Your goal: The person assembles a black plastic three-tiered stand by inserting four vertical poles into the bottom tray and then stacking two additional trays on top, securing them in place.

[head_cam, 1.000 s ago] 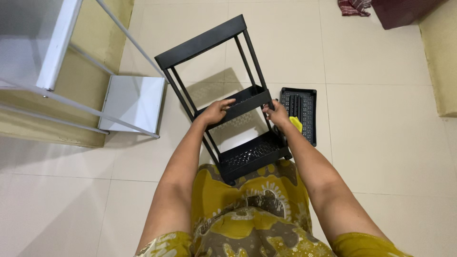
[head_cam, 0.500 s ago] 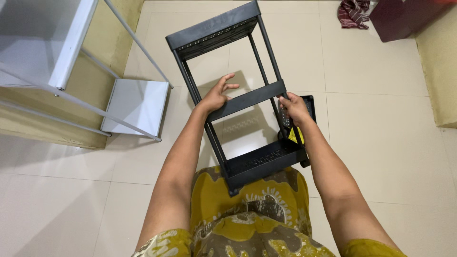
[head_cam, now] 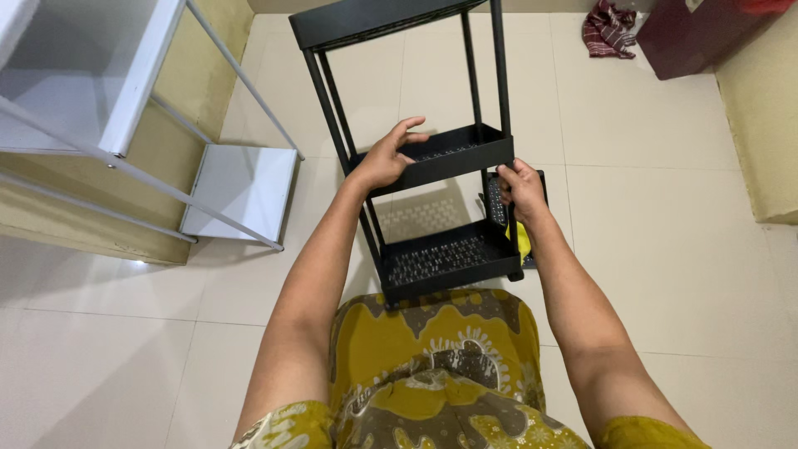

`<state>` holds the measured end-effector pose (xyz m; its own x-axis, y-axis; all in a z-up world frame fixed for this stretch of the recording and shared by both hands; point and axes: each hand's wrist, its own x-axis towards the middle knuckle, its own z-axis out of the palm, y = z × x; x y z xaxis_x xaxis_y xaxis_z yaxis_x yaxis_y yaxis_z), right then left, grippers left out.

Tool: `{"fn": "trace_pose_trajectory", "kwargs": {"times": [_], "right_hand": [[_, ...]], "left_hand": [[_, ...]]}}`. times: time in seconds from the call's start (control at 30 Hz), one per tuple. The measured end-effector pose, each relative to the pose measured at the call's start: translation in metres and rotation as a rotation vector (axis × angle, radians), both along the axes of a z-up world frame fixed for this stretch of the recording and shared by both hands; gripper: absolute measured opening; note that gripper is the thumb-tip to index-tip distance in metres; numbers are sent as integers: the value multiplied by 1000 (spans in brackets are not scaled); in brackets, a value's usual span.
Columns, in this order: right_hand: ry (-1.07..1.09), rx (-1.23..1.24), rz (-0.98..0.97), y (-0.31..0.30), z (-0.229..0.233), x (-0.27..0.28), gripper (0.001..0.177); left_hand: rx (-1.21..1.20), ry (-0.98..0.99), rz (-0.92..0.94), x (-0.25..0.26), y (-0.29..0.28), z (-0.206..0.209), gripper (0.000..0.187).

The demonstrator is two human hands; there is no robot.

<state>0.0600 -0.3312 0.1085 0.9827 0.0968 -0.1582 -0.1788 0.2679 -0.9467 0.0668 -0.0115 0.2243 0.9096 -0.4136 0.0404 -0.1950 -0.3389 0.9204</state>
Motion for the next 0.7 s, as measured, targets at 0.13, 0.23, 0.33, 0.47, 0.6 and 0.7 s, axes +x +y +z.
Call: {"fn": "trace_pose_trajectory", "kwargs": {"times": [0.13, 0.23, 0.33, 0.47, 0.6, 0.7], "right_hand": [[-43, 32, -98, 18, -3, -7, 3], [-176, -59, -225, 54, -16, -23, 3], [-710, -396, -389, 106, -33, -48, 14], [-631, -488, -395, 153, -32, -68, 14], [-1020, -889, -229, 148, -5, -79, 31], [-1142, -799, -110, 114, 16, -99, 32]], "left_hand": [[167, -21, 115, -10, -14, 9, 67], [152, -358, 263, -20, -50, 4, 71], [-146, -652, 487, -39, -95, -11, 85], [-665, -317, 836, -37, -118, -21, 44], [-720, -330, 837, -22, -79, -33, 32], [-929, -378, 617, -13, -32, -35, 35]]}}
